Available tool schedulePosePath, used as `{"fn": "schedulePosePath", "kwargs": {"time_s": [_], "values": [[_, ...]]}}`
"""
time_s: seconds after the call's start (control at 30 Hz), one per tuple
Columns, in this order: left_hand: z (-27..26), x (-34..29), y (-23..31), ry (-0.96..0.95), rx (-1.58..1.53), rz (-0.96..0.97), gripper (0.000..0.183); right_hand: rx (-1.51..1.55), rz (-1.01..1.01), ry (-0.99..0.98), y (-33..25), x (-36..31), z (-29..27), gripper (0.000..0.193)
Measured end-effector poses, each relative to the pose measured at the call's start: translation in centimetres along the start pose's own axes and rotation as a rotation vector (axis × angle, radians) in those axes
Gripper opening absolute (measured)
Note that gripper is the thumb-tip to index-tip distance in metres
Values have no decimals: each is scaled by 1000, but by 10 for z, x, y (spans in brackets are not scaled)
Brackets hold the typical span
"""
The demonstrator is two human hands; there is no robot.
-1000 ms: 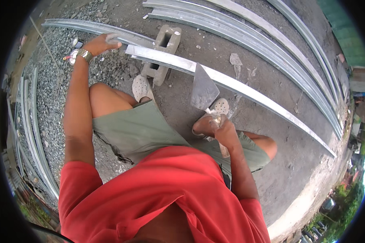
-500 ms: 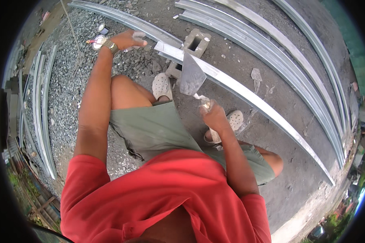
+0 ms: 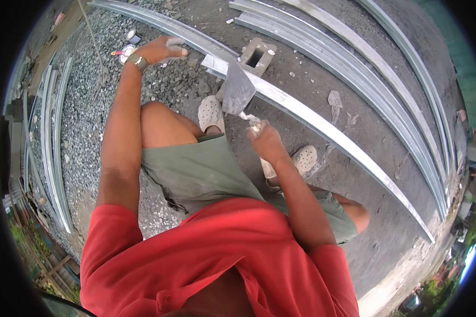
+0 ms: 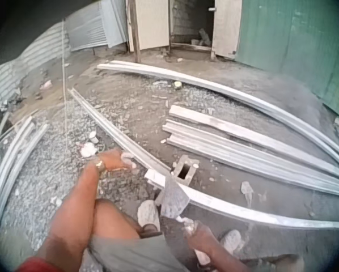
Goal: Applying plaster or mortar to the edges of metal studs using a trowel.
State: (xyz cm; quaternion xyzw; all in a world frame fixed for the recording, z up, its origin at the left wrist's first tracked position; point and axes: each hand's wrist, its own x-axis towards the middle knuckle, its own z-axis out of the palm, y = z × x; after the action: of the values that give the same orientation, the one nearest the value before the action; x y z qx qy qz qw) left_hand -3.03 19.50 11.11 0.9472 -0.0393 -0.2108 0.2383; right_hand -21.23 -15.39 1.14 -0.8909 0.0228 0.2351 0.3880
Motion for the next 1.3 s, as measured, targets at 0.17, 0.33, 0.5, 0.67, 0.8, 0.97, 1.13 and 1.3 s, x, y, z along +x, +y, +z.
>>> {"fn": "schedulePosePath", "kwargs": {"time_s": [0.17, 0.33, 0.5, 0.67, 0.8, 0.97, 1.13, 1.3], "values": [[-4, -13, -14, -68, -162, 78, 77, -174, -133, 211, 47, -46, -31, 38], [-11, -6, -18, -24, -97, 92, 74, -119, 346, 303, 130, -166, -95, 38], [-11, -9, 12, -27, -165, 51, 77, 184, 505, 345, 110, -191, -99, 30], [-1, -2, -5, -74, -224, 57, 76, 47, 149, 208, 93, -111, -43, 38], [2, -18, -9, -107, -238, -85, 75, -51, 7, 117, 21, -42, -21, 42], [-5, -23, -27, -87, -229, -134, 79, -155, -108, 49, -36, 29, 15, 48], [0, 2, -26, -41, -325, -8, 72, -58, 2, -300, -86, 57, -7, 43], [-15, 4, -21, 250, -184, 79, 74, -68, -224, -22, -35, 16, -27, 42]]}}
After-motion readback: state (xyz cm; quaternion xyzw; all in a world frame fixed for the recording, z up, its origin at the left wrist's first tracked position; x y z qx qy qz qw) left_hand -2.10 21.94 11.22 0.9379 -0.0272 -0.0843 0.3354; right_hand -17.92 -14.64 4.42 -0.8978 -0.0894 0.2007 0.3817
